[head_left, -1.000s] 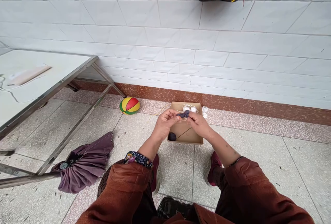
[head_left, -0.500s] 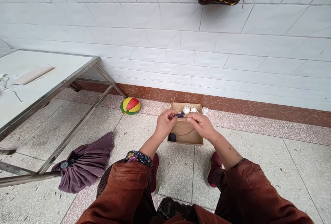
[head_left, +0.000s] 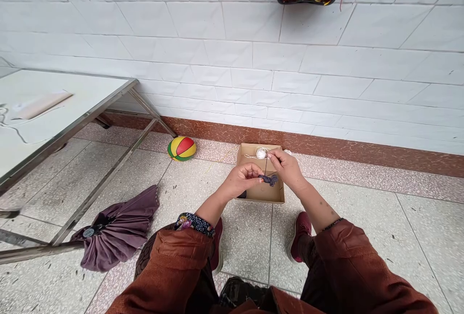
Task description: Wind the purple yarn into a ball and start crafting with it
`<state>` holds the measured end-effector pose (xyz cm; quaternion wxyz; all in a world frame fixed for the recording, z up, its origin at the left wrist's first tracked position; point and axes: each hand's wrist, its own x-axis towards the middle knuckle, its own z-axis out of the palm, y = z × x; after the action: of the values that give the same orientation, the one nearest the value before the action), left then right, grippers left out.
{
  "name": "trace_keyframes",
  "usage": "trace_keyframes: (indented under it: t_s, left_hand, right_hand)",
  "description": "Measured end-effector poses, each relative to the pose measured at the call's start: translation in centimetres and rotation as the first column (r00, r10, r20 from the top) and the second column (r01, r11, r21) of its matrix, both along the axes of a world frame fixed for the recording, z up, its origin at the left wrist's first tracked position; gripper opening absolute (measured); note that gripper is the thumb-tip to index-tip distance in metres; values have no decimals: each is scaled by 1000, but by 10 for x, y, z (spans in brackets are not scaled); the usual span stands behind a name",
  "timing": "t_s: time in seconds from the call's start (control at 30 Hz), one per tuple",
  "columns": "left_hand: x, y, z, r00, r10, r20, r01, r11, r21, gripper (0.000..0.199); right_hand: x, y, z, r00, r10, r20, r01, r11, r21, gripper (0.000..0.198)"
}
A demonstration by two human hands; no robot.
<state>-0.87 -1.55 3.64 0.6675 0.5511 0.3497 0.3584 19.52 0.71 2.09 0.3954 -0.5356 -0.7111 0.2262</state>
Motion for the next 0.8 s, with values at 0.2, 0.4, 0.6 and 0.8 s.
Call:
trace_keyframes:
  t_s: [0.2,0.4,0.6,0.8]
  left_hand:
    - [-4,8,0,962,239,130,-242,970,10,29]
    - [-5,15,-8,901,434,15,-432,895,113,20]
    - [-5,16,-11,846,504,-176,-432,839,330,8]
    - [-1,11,-8,949,267,-168,-216,938,270,9]
  right_hand:
    - [-19,-9,-13,975,145,169,-128,986,-108,14]
    - [-35,-25,-9,894,383,232,-375,924,-79,17]
    - [-28,-28,16,908,419,12,-419,908,-27,23]
    - [-7,-12,21,967,111,-230,-115,993,-3,25]
